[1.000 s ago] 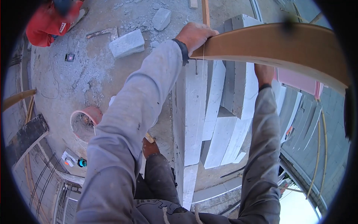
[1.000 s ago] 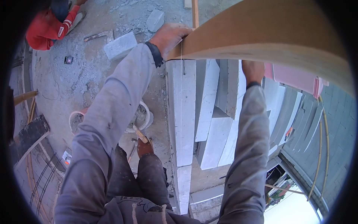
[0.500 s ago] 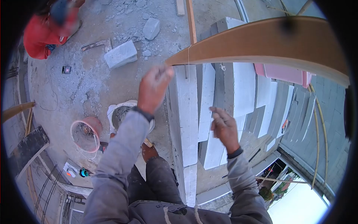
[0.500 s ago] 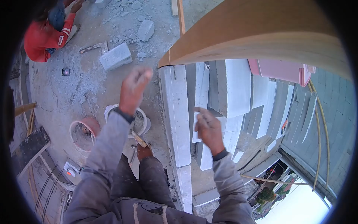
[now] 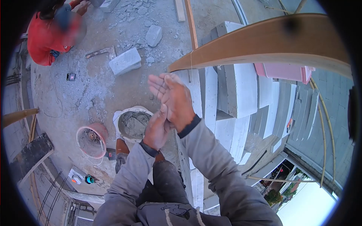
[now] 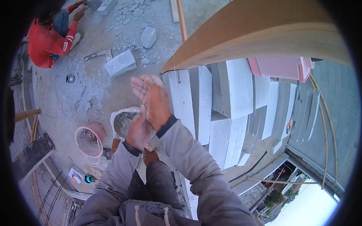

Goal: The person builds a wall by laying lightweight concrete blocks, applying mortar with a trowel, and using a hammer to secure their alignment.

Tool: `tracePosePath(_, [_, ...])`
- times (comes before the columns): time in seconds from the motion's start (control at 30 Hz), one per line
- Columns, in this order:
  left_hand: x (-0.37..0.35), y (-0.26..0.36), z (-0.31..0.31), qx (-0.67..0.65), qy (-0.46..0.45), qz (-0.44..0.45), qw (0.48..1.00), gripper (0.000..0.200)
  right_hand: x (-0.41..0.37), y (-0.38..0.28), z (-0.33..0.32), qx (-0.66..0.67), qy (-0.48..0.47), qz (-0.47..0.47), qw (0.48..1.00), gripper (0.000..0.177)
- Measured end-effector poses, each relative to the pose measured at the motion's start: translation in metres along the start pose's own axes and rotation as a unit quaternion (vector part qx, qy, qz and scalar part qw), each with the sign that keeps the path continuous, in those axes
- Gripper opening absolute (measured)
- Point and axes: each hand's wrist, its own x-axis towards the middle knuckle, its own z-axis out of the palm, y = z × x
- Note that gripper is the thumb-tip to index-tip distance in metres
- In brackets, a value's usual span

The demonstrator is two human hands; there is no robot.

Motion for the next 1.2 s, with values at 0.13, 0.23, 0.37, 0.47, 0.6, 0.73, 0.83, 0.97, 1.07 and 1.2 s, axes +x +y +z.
tracePosePath(0.13, [0.019, 0.043, -0.029, 0.157, 0.076, -0.019, 0.985, 0.029, 0.027, -0.013, 0.005, -0.094, 0.008, -0.015, 0.995, 0.021])
tracePosePath(0.23, [0.042, 0.077, -0.048, 0.187, 0.145, 0.037, 0.971, 0.031, 0.029, -0.032, -0.003, -0.22, -0.003, -0.008, 0.975, 0.025])
tracePosePath(0.37, [0.114, 0.099, -0.097, 0.377, 0.14, 0.102, 0.91, 0.034, -0.004, -0.082, -0.027, -0.457, -0.018, -0.065, 0.887, 0.029])
tracePosePath(0.47, [0.183, 0.104, -0.109, 0.42, 0.136, 0.14, 0.886, 0.038, -0.02, -0.138, -0.077, -0.478, 0.136, -0.156, 0.854, 0.023])
tracePosePath(0.6, [0.235, 0.124, -0.066, 0.594, 0.212, 0.242, 0.738, 0.028, 0.007, -0.206, -0.13, -0.41, 0.256, -0.231, 0.844, 0.023])
tracePosePath(0.73, [0.246, 0.146, 0.0, 0.694, 0.201, 0.302, 0.622, 0.04, 0.093, -0.235, -0.171, -0.551, 0.014, -0.306, 0.776, 0.046])
tracePosePath(0.83, [0.249, 0.156, 0.063, 0.721, 0.175, 0.276, 0.61, 0.039, 0.144, -0.228, -0.117, -0.629, -0.052, -0.149, 0.761, 0.052])
tracePosePath(0.97, [0.272, 0.136, 0.089, 0.734, 0.12, 0.393, 0.54, 0.035, 0.158, -0.203, -0.065, -0.666, -0.132, -0.048, 0.732, 0.056])
tracePosePath(1.07, [0.286, 0.117, 0.083, 0.729, 0.116, 0.447, 0.504, 0.033, 0.166, -0.194, -0.067, -0.628, -0.178, -0.049, 0.756, 0.057])
tracePosePath(1.2, [0.259, 0.11, 0.067, 0.593, 0.216, 0.492, 0.6, 0.054, 0.138, -0.204, -0.065, -0.619, -0.11, 0.013, 0.777, 0.057])
